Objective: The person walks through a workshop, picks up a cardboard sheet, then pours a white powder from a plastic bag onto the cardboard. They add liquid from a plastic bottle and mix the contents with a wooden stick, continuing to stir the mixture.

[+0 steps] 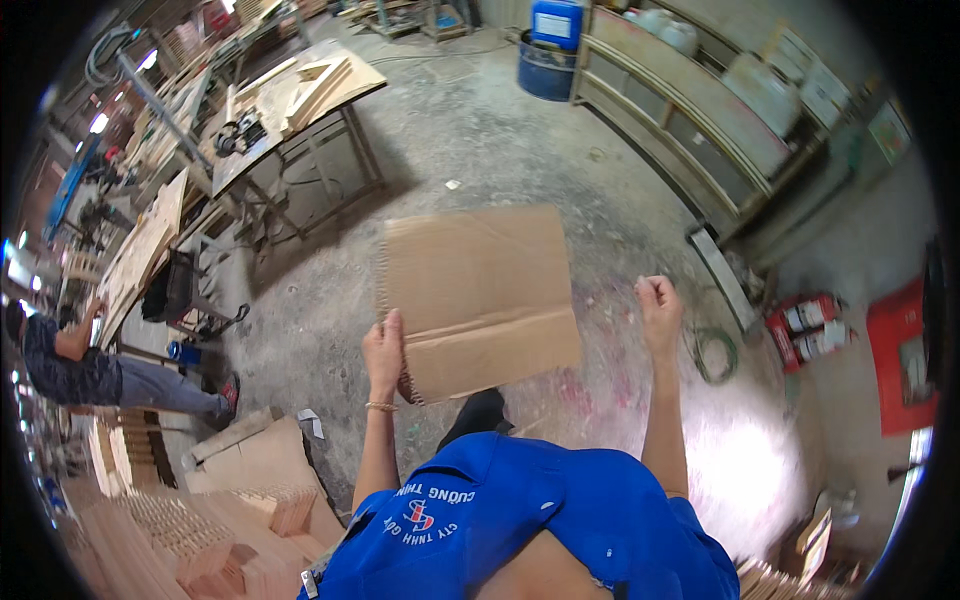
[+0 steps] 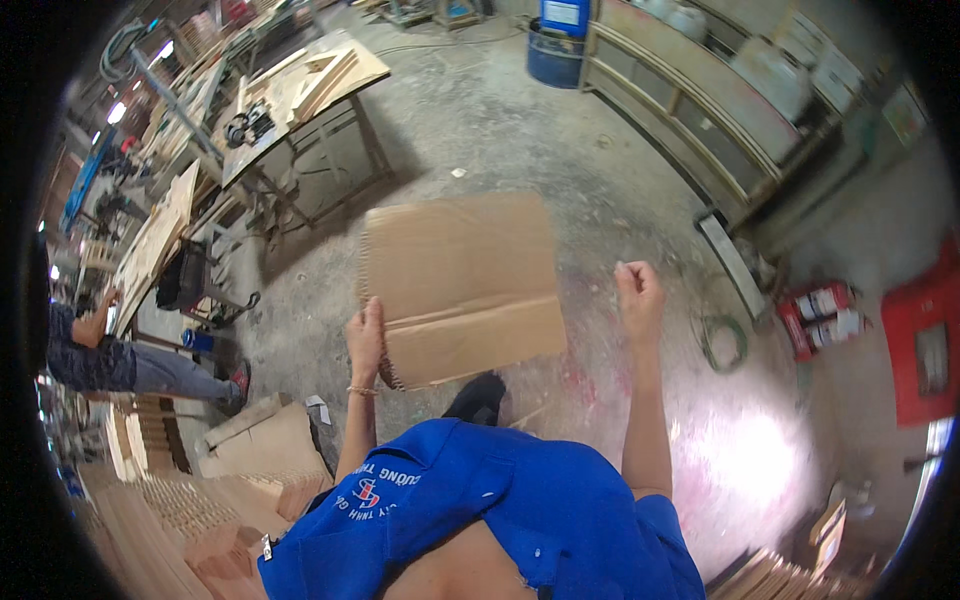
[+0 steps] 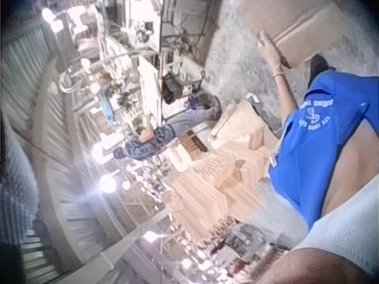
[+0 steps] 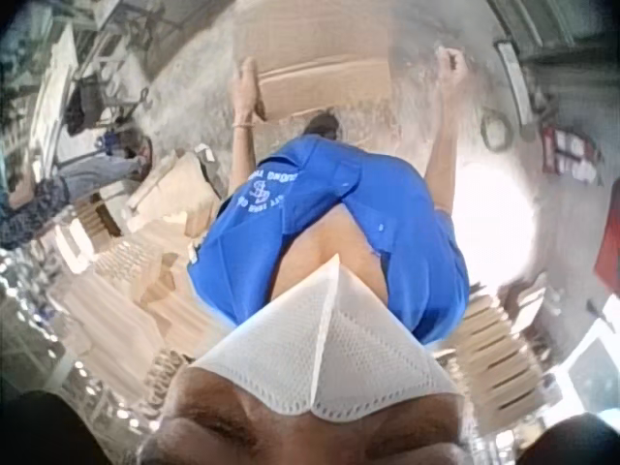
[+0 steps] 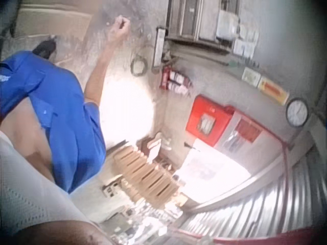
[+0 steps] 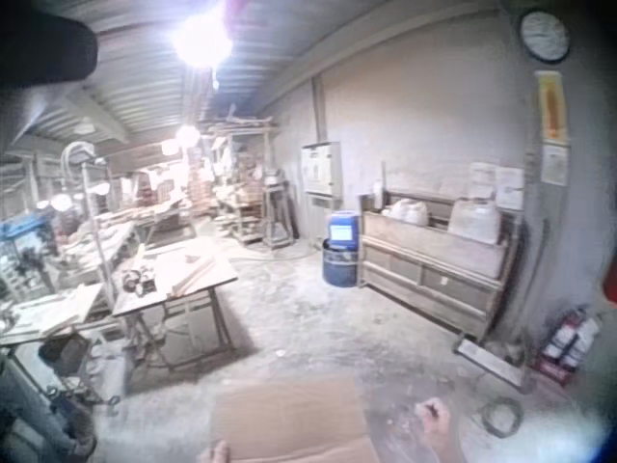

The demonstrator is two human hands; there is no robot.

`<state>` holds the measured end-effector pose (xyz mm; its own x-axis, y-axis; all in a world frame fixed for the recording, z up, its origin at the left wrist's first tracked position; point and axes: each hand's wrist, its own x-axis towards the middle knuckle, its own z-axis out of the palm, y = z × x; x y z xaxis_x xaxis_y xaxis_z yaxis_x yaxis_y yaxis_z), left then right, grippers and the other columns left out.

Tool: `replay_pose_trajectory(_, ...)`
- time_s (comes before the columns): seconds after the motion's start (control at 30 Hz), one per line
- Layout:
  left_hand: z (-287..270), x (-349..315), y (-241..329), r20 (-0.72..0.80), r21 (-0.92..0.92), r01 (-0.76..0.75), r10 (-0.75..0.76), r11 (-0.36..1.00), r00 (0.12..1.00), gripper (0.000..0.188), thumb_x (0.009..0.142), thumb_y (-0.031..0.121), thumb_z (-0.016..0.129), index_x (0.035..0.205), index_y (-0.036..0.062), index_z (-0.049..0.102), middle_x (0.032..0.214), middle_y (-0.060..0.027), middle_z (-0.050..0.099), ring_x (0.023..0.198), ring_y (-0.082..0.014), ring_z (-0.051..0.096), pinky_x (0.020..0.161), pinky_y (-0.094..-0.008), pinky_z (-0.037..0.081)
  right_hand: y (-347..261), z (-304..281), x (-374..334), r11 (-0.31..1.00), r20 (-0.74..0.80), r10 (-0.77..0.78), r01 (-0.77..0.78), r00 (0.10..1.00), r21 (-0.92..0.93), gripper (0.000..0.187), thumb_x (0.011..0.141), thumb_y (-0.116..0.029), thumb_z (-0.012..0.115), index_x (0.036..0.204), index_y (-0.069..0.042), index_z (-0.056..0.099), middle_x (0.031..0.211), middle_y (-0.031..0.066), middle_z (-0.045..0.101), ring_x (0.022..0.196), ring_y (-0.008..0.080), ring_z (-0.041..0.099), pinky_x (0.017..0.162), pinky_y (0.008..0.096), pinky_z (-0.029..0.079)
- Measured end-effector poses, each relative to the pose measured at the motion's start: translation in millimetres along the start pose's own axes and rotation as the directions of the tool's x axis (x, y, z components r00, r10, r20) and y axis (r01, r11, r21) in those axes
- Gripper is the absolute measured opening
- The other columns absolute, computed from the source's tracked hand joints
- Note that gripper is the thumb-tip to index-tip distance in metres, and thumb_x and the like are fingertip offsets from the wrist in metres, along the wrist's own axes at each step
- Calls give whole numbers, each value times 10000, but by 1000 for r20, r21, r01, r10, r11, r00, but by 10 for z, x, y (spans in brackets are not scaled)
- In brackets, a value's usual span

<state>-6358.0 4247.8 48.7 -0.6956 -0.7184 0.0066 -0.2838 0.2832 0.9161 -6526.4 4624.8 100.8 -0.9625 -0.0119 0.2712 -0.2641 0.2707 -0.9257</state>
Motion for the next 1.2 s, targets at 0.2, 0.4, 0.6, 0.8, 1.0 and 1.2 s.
replay_pose_trajectory(0.2,782,1344,216,-52,-455,68,-103,888,993,403,928,362,535,963,-32,612,895,-46,642,770,-103,574,675,-256,475,1862,-138,1835,888,-5,99,-91,995,-451,256,864,-240,566,784,2,539,648,82,546,585,133,477,558,300,397)
replay_pose_trajectory(0.4,1742,2836,621,215,-615,282,-188,737,958,472,897,340,579,1155,-54,537,1069,-105,623,886,-171,616,767,-295,512,3366,-482,937,295,-195,908,-897,370,-330,523,885,-461,441,1126,-23,595,1054,156,620,972,285,569,751,448,460)
replay_pose_trajectory(0.6,3383,3993,1233,781,-529,766,-142,365,608,457,840,192,657,1228,22,486,1127,-123,607,943,-247,631,790,-356,546,3297,-166,880,-142,-223,962,-987,-155,73,412,862,-403,481,992,-27,588,912,124,586,840,244,546,682,407,442)
replay_pose_trajectory(0.8,4865,5184,1651,883,-416,901,-181,121,432,414,815,130,679,1188,67,513,1062,-83,636,918,-239,643,753,-386,559,3790,42,2521,-111,-233,960,-976,-154,186,321,839,-345,521,859,-31,582,770,92,552,708,203,522,614,366,424)
replay_pose_trajectory(1.0,5631,6377,2051,688,-579,700,-209,419,695,464,801,135,690,1205,15,497,1152,-109,589,1038,-245,586,874,-389,497,4513,-120,5350,520,-407,806,-843,430,138,269,816,-287,561,725,-34,576,628,59,518,577,162,499,545,325,406)
replay_pose_trajectory(1.2,6075,7382,2167,518,-676,581,-269,453,812,521,814,182,673,1252,-2,460,1183,-112,570,1053,-250,579,872,-396,492,4114,941,9234,770,-190,636,-630,748,102,151,840,-221,601,816,-72,605,713,-1,593,604,85,537,527,239,447)
